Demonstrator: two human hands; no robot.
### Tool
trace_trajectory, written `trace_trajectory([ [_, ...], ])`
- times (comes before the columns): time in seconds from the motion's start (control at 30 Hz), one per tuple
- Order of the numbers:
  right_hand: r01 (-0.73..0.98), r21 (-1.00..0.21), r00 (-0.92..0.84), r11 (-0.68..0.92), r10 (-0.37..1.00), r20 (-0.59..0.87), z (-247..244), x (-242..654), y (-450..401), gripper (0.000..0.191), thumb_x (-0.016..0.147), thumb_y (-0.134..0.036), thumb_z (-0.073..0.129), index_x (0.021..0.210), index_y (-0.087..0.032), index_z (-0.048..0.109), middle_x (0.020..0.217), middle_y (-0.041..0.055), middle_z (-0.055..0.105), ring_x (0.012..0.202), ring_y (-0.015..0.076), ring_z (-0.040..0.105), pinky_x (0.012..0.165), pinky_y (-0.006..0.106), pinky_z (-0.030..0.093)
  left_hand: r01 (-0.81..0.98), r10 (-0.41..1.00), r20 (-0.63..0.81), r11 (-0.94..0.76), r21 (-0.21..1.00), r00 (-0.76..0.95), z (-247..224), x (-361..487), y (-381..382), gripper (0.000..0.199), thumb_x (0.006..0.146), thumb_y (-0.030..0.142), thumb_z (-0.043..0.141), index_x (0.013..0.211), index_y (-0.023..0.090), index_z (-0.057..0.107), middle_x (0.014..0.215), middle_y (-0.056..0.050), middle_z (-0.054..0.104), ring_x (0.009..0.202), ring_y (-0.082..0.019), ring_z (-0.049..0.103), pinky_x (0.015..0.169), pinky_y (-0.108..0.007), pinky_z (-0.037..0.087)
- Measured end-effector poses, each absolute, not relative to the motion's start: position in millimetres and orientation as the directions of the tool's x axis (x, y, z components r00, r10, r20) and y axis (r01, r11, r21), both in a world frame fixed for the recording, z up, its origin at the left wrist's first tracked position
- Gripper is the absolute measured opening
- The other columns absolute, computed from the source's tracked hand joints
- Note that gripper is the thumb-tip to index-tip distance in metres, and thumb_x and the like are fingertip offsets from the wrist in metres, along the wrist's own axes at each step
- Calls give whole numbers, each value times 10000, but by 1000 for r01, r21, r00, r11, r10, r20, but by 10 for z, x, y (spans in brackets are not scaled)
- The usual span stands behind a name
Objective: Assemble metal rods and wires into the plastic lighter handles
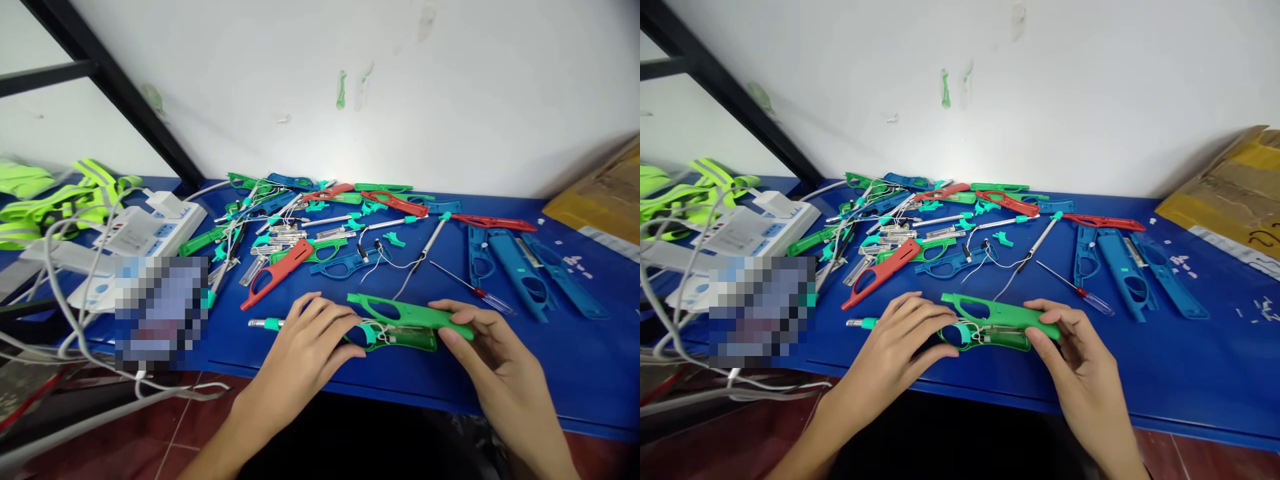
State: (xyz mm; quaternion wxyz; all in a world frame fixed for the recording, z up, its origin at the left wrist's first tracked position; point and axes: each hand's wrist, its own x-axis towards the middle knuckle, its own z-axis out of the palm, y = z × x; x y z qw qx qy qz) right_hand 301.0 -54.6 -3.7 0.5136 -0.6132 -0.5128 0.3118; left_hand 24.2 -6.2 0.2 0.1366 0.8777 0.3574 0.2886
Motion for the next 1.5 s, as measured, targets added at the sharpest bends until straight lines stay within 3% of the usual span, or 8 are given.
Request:
trace_trajectory([
  [0.33,316,-948,293,28,948,125,-102,3021,-569,219,960,-462,815,1024,-296,687,1267,46,819,1135,230,805,873,270,693,545,741,326,-659,518,586,11,224,-53,279,1083,366,697,1336,251,670,1267,-34,746,1148,-245,630,1065,-449,465],
  [0.57,289,-956,316,55,937,150,-119,3049,-607,196,1010,-456,772,1030,-287,675,1208,44,806,1111,199,767,855,240,638,545,691,420,-723,425,589,16,243,-72,254,1059,307,743,1288,201,714,1226,-42,773,1080,-239,660,1076,-469,472],
  [0.73,264,-953,344,149,909,237,-104,3038,-633,131,1077,-410,682,1055,-294,625,1133,24,774,902,159,691,764,263,582,573,687,419,-727,379,594,11,257,-77,276,1060,338,735,1299,203,714,1265,-59,764,1130,-275,655,1039,-486,509],
  [0.83,474,-861,186,187,934,306,-96,3008,-610,141,1078,-431,673,1162,-318,656,1205,34,772,995,207,713,787,323,580,579,687,421,-727,370,593,-22,253,-79,311,1063,332,720,1336,185,700,1272,-74,760,1161,-286,651,1038,-492,535],
  [0.97,755,-586,-101,295,935,340,-101,2989,-585,280,1045,-498,716,1278,-348,679,1370,59,713,1229,310,689,989,471,564,576,679,446,-733,363,583,-59,246,-77,339,1060,298,716,1366,156,683,1271,-93,766,1183,-288,668,1078,-510,555],
  [1.2,811,-302,-348,500,829,437,-43,2924,-503,318,1111,-318,623,1426,-320,661,1510,116,658,1326,347,644,1062,553,501,582,723,396,-691,429,566,-38,237,-75,345,1067,297,696,1390,175,692,1246,-117,678,1093,-277,664,914,-453,598],
  [1.37,782,-316,-388,538,816,430,-17,2879,-311,265,1124,-201,560,1320,-288,715,1391,85,756,1233,286,720,1010,471,539,578,709,415,-706,411,570,-53,231,-67,360,1066,294,706,1403,174,671,1219,-102,692,1081,-271,667,933,-450,578],
  [1.5,761,-322,-402,563,799,447,-31,2885,-250,226,1133,-200,551,1270,-276,715,1294,64,797,1155,256,750,968,439,558,570,677,509,-730,376,532,-67,229,-71,366,1075,309,705,1399,150,642,1173,-87,755,1069,-261,712,1077,-512,533],
])
